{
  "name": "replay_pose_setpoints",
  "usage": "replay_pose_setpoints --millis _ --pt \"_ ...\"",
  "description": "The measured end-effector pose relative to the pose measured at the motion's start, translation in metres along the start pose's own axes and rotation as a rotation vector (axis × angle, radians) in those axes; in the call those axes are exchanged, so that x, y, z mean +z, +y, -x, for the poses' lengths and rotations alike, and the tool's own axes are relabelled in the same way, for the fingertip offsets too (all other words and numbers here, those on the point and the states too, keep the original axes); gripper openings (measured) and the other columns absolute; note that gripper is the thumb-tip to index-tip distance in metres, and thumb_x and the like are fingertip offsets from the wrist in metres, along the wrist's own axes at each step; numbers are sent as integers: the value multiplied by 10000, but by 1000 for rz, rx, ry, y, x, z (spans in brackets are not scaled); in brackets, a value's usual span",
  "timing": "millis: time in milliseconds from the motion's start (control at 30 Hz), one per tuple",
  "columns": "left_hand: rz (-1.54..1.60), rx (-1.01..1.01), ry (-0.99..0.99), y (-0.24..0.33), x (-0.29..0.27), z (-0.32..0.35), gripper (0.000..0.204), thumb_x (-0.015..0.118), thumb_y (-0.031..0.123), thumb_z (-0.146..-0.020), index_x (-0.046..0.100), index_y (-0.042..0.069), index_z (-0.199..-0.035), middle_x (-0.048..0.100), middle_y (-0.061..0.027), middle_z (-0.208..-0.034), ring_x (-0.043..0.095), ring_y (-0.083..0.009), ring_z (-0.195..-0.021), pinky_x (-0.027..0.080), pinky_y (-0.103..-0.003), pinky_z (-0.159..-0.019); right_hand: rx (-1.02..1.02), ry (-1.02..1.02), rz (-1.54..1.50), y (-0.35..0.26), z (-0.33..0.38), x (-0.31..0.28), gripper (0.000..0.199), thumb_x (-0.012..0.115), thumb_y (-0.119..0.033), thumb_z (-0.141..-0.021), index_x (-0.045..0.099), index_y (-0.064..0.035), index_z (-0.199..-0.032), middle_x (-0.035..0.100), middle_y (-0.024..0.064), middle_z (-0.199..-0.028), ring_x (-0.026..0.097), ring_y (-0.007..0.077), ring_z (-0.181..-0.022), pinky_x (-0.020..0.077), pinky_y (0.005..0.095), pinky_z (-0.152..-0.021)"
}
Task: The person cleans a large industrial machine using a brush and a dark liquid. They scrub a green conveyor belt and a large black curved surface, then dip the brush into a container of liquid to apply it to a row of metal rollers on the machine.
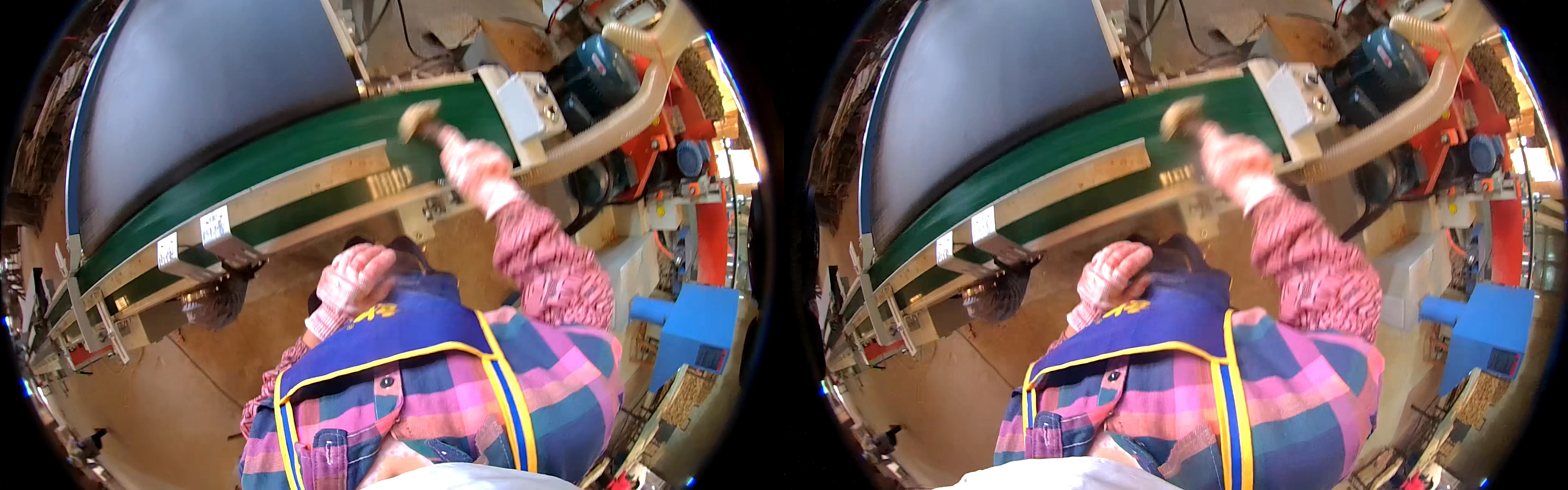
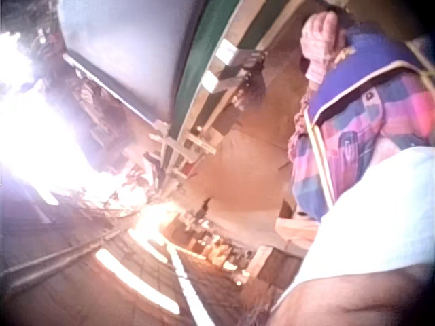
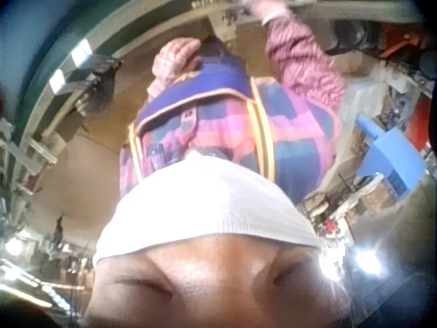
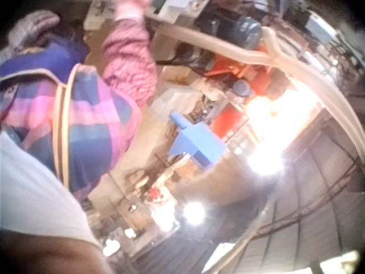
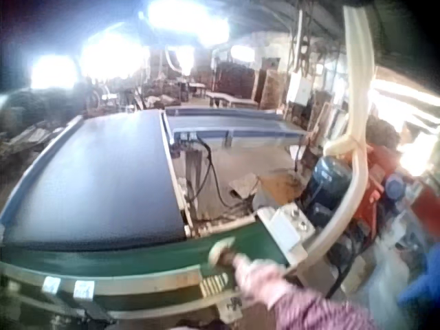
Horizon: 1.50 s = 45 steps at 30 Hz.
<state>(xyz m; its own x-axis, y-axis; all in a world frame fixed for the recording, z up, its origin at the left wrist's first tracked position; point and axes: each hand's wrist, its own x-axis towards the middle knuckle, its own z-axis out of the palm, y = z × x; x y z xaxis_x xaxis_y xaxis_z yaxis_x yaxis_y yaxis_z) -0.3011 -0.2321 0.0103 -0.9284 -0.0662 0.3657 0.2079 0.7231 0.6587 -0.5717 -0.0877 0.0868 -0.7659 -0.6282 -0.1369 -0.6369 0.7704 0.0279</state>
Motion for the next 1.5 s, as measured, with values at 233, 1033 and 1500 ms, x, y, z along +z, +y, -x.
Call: replay_pose_setpoints --millis 233,1033,1500 --pt "-26 -72 -21 1 3 10 509 804 146 -723 661 114 -1210 680 -115 -1161 647 -347 -1087 549 -443 -925 34 -51 143 4 5 7 446 279 -419 -1065 569 -271 -1370 749 151 -889 729 345 -827 578 480 -743" --pt "-130 -89 -23 16 -16 12 442 795 239 -769 667 148 -1183 691 -82 -1152 649 -308 -1107 554 -433 -917 34 99 117 20 -66 2 427 259 -343 -1059 610 -173 -1232 737 164 -851 717 355 -801 573 471 -733" --pt "-111 -166 25 -1 -4 38 466 785 220 -783 649 113 -1217 674 -109 -1184 637 -338 -1110 538 -451 -946 225 -122 112 61 -54 15 411 314 -307 -1051 541 -174 -1366 734 140 -819 714 351 -757 566 510 -650"
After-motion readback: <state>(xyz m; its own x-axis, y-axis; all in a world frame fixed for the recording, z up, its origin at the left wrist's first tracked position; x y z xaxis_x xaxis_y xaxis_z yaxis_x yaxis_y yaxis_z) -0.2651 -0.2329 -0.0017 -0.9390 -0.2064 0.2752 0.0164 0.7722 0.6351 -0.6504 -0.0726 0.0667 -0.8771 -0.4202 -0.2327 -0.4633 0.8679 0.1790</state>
